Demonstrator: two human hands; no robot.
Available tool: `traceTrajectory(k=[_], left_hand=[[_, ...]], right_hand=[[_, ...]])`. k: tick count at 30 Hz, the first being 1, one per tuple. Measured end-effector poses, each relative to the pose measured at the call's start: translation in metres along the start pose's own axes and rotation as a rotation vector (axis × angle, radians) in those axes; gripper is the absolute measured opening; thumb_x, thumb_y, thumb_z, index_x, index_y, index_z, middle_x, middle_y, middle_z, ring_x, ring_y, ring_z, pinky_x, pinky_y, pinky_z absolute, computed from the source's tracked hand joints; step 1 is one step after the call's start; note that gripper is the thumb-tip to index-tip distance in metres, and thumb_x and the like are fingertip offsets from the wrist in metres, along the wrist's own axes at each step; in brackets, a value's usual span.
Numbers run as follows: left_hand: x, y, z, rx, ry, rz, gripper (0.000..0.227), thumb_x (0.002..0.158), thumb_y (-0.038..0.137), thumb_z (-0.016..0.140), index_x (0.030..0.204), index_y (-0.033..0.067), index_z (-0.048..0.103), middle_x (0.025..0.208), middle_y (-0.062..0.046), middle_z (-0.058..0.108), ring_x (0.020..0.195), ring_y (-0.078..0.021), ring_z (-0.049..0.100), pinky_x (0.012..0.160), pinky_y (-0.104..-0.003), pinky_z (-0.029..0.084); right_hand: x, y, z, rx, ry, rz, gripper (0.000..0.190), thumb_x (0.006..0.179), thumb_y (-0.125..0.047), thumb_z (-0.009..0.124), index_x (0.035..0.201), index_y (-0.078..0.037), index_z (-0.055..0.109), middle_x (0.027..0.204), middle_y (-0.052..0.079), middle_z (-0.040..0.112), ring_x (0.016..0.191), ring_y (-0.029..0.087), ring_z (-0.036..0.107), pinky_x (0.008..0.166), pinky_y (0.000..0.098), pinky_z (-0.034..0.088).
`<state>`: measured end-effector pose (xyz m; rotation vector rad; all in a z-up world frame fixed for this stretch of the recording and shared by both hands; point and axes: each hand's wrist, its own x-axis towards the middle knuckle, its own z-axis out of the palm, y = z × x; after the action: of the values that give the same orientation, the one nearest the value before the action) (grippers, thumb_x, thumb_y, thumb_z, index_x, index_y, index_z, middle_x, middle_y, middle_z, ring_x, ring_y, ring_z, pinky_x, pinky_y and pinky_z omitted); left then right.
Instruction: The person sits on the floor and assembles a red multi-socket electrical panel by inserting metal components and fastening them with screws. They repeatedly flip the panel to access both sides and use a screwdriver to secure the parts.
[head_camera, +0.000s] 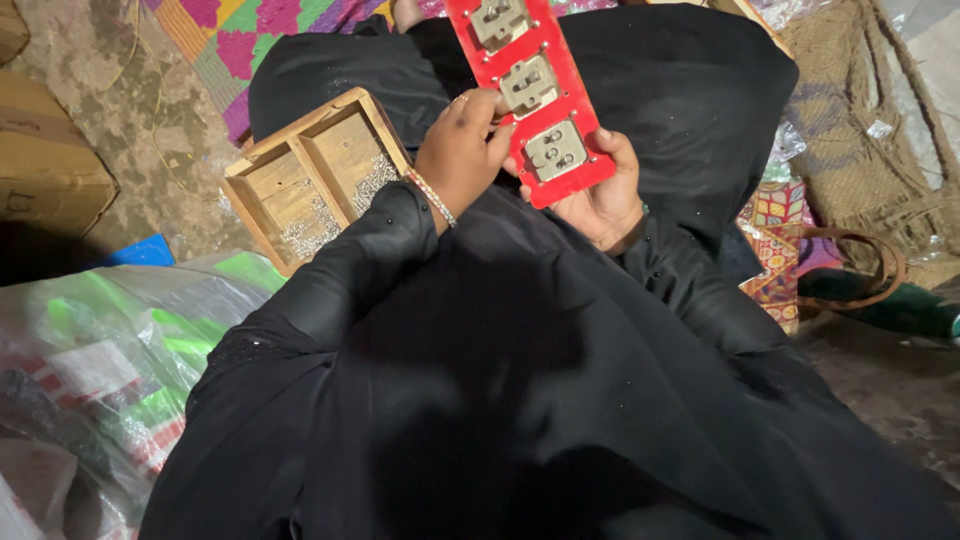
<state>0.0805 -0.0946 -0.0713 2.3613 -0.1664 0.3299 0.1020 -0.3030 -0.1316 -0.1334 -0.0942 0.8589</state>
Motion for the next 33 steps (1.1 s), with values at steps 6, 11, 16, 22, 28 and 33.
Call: traceTrajectory(k=[6,11,16,22,28,33], left_hand=[[0.001,0.002,-0.003,0.022,-0.008,0.028,0.026,0.090,0.017,0.076,0.106,0.0052,0.060,0.102,-0.013,0.068,0.094,-0.0361,0.067,0.079,-0.045,0.056],[0.002,0.004,-0.005,0.054,-0.005,0.076,0.021,0.092,0.013,0.072,0.108,0.0056,0.060,0.101,-0.013,0.067,0.095,-0.0369,0.067,0.080,-0.045,0.055],[0.001,0.003,-0.004,0.063,-0.006,0.039,0.016,0.094,0.009,0.068,0.107,0.0064,0.060,0.100,-0.012,0.068,0.095,-0.0357,0.068,0.080,-0.045,0.055],[0.003,0.003,-0.009,0.042,-0.001,0.128,0.016,0.094,0.005,0.066,0.108,0.0054,0.059,0.104,-0.012,0.068,0.097,-0.0365,0.067,0.081,-0.045,0.056],[0.004,0.019,-0.050,0.101,0.052,0.209,0.014,0.091,0.000,0.064,0.104,0.0062,0.061,0.103,-0.011,0.068,0.098,-0.0358,0.066,0.084,-0.044,0.055],[-0.004,0.032,-0.093,0.132,0.155,0.199,0.015,0.095,0.002,0.072,0.105,0.0066,0.061,0.108,-0.010,0.068,0.100,-0.0332,0.067,0.086,-0.042,0.054]], right_hand=[[0.001,-0.001,0.000,0.012,0.012,-0.003,0.080,0.098,-0.046,0.057,0.162,-0.002,0.037,0.156,0.024,0.051,0.133,0.047,0.059,0.093,0.0545,0.059],[0.000,0.000,0.002,0.043,0.023,0.004,0.078,0.099,-0.046,0.057,0.161,-0.002,0.037,0.153,0.024,0.051,0.132,0.047,0.059,0.093,0.0534,0.059],[-0.001,0.000,0.003,0.040,0.030,0.008,0.080,0.098,-0.045,0.058,0.163,-0.003,0.037,0.152,0.024,0.052,0.131,0.047,0.059,0.092,0.0520,0.059],[0.000,0.000,0.007,0.007,0.018,-0.003,0.080,0.099,-0.046,0.057,0.162,-0.002,0.036,0.153,0.025,0.053,0.130,0.048,0.060,0.094,0.0533,0.059],[-0.003,-0.004,0.021,-0.353,0.091,-0.108,0.071,0.097,-0.037,0.059,0.154,0.001,0.042,0.149,0.025,0.054,0.129,0.042,0.062,0.096,0.0454,0.058],[-0.002,-0.023,0.031,-0.934,0.002,-0.353,0.055,0.092,-0.015,0.073,0.141,-0.002,0.052,0.154,0.017,0.049,0.141,0.025,0.050,0.121,0.0344,0.043]])
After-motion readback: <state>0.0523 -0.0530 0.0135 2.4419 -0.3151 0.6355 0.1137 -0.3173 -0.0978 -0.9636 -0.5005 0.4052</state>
